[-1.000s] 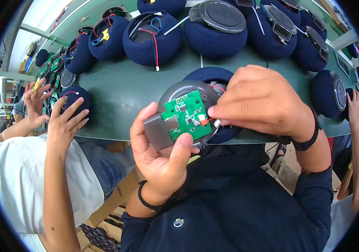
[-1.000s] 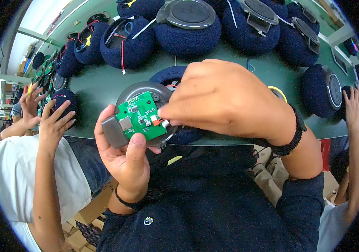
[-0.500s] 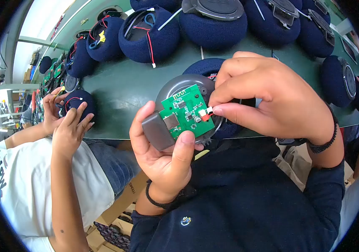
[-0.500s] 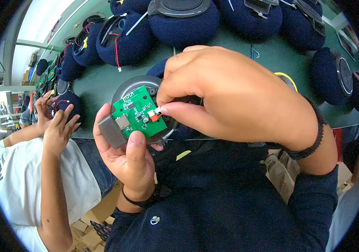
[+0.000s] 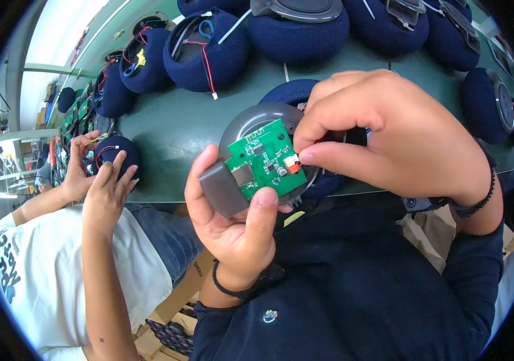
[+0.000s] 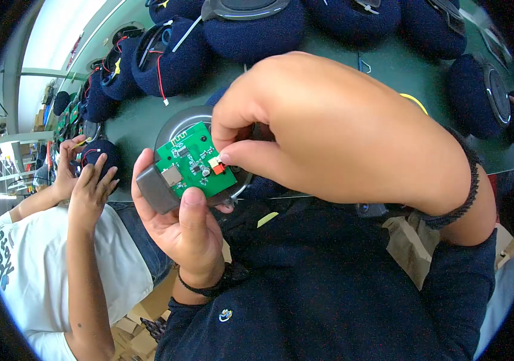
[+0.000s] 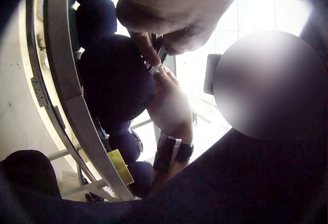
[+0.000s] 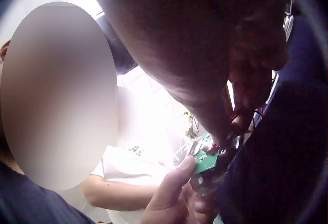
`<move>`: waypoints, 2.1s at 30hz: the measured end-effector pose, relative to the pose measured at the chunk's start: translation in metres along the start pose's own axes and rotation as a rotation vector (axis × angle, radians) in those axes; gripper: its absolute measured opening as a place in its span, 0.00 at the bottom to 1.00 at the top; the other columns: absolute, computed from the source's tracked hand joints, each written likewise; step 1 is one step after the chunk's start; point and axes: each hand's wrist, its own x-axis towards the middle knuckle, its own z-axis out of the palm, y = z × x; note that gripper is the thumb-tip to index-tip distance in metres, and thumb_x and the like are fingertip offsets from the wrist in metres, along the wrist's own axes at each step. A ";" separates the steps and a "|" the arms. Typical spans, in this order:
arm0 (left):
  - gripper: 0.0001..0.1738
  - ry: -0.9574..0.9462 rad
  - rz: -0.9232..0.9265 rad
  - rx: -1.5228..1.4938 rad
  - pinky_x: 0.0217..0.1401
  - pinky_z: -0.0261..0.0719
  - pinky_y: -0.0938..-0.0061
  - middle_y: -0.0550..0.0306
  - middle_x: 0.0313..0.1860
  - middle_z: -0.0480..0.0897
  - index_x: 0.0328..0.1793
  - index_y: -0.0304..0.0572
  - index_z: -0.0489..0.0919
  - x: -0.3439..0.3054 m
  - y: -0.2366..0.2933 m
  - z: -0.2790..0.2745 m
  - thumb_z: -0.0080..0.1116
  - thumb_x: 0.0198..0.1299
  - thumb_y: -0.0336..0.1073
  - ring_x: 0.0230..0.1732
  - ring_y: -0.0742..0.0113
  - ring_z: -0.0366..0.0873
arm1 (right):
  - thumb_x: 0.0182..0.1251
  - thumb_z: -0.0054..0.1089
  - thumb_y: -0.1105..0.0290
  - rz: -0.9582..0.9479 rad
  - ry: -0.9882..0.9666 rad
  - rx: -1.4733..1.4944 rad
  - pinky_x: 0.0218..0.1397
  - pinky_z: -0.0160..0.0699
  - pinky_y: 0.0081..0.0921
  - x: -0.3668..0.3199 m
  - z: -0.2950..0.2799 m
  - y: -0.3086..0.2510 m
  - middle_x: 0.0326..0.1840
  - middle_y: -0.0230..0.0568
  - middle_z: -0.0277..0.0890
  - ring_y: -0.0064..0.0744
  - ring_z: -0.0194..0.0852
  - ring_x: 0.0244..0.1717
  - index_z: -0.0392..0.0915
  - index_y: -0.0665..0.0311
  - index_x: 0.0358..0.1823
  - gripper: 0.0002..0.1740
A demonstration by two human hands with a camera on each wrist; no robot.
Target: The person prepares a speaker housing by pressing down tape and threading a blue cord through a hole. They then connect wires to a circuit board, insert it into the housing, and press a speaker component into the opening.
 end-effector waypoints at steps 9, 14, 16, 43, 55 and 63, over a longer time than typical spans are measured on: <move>0.43 0.007 -0.002 0.006 0.40 0.90 0.75 0.43 0.59 0.81 0.82 0.38 0.56 0.001 0.000 0.001 0.66 0.65 0.23 0.48 0.62 0.86 | 0.61 0.73 0.75 0.243 0.050 0.188 0.38 0.74 0.22 0.003 -0.003 -0.012 0.31 0.33 0.80 0.23 0.79 0.33 0.77 0.66 0.35 0.10; 0.42 0.011 -0.003 0.029 0.40 0.90 0.74 0.43 0.58 0.82 0.82 0.37 0.57 0.001 0.002 0.001 0.66 0.64 0.22 0.49 0.62 0.86 | 0.61 0.76 0.74 0.313 0.009 0.242 0.37 0.72 0.17 0.005 -0.005 -0.013 0.29 0.26 0.77 0.14 0.76 0.33 0.74 0.64 0.34 0.14; 0.42 0.014 0.012 0.041 0.41 0.90 0.74 0.44 0.59 0.82 0.82 0.36 0.58 0.001 0.001 0.001 0.67 0.64 0.22 0.49 0.62 0.86 | 0.60 0.76 0.74 0.287 0.016 0.219 0.37 0.72 0.17 0.004 -0.003 -0.010 0.29 0.26 0.76 0.14 0.76 0.32 0.74 0.63 0.33 0.14; 0.40 -0.058 -0.029 0.044 0.58 0.84 0.71 0.43 0.62 0.81 0.80 0.36 0.59 0.008 0.007 -0.005 0.67 0.66 0.23 0.58 0.62 0.84 | 0.58 0.79 0.72 0.177 -0.104 0.171 0.36 0.78 0.19 0.012 -0.015 -0.001 0.35 0.34 0.81 0.22 0.81 0.31 0.79 0.66 0.35 0.13; 0.39 -0.095 -0.079 0.011 0.61 0.84 0.70 0.42 0.64 0.79 0.80 0.35 0.58 0.009 0.010 -0.002 0.65 0.66 0.19 0.60 0.61 0.83 | 0.44 0.86 0.64 0.017 0.041 0.015 0.55 0.73 0.27 0.015 -0.011 0.011 0.47 0.31 0.81 0.29 0.76 0.48 0.82 0.62 0.50 0.30; 0.41 -0.120 -0.074 -0.025 0.66 0.81 0.67 0.41 0.65 0.79 0.80 0.35 0.59 0.014 0.010 -0.001 0.66 0.64 0.18 0.62 0.59 0.82 | 0.49 0.83 0.66 0.023 0.004 0.103 0.61 0.73 0.28 0.015 -0.018 0.016 0.55 0.33 0.83 0.28 0.79 0.55 0.82 0.62 0.57 0.31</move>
